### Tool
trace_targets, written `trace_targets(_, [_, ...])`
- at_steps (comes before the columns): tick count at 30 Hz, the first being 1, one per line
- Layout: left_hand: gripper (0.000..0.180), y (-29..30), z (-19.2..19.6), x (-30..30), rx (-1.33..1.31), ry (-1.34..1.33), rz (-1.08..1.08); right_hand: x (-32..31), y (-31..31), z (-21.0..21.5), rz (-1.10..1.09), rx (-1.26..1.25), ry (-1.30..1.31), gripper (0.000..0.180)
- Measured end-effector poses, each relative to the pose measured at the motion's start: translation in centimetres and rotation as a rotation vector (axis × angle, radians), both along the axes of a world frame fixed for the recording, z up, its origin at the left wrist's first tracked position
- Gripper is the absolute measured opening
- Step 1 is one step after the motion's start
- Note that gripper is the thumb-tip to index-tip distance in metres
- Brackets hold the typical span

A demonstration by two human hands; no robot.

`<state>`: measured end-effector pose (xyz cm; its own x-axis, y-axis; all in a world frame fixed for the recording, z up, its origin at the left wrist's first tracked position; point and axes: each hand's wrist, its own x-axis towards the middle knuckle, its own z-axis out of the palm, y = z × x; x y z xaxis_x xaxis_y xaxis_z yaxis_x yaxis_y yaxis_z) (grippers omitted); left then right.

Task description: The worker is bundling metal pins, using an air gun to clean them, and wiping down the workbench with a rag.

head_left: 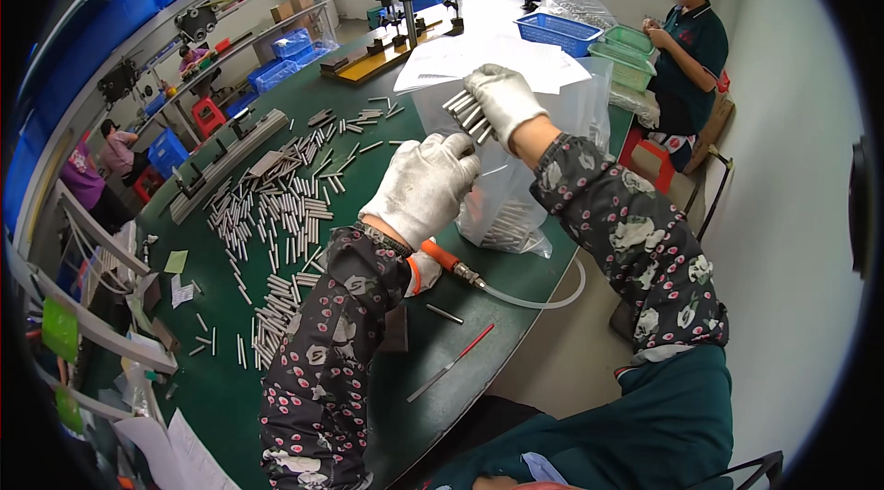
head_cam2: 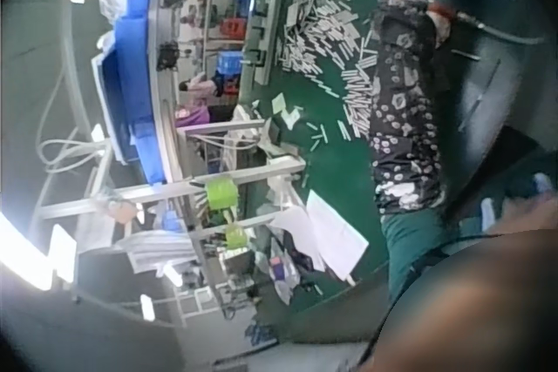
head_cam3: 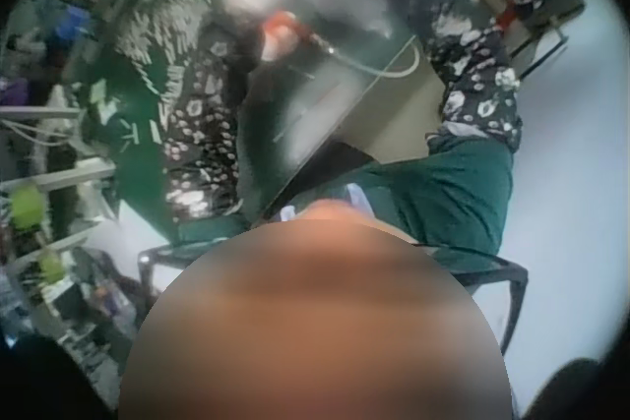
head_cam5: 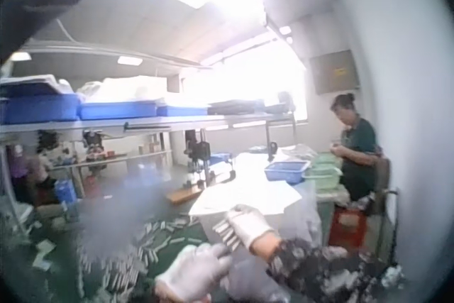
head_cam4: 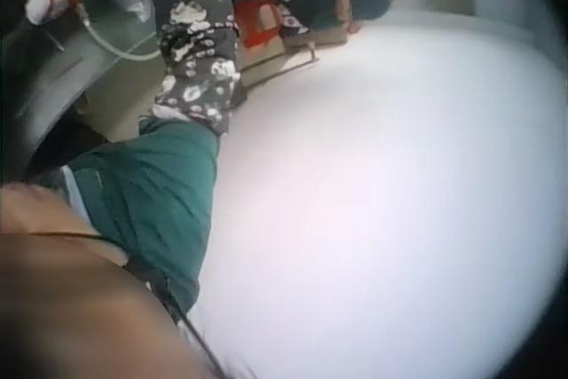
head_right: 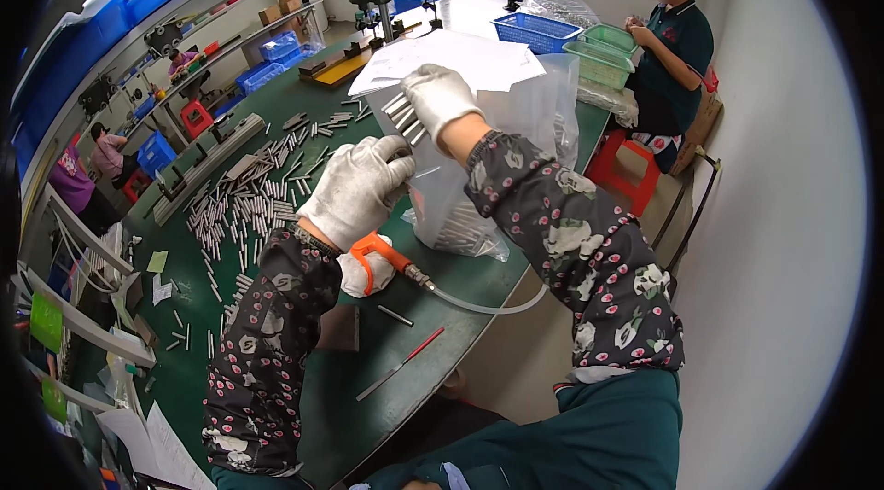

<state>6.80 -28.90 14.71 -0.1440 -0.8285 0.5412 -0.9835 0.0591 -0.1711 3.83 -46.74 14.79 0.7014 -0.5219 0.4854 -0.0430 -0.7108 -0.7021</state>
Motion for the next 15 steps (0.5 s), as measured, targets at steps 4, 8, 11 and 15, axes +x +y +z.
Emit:
trace_targets(4, [0.019,0.1,-0.5,0.9,-0.038,0.043,0.089,-4.5,2.3,1.5,0.103,0.423,0.119,0.017])
trace_targets(8, [0.016,-0.5,0.7,0.5,-0.103,0.030,0.125,-6.3,2.0,3.6,0.038,-0.427,0.488,0.019])
trace_targets(11, [0.015,-0.4,0.5,0.4,-0.094,0.041,0.159,-6.0,2.6,3.4,0.141,-0.674,0.634,0.021])
trace_targets(15, [0.015,-0.1,0.5,-0.4,-0.041,0.008,0.190,-4.6,0.8,1.9,0.258,-0.731,1.068,0.027])
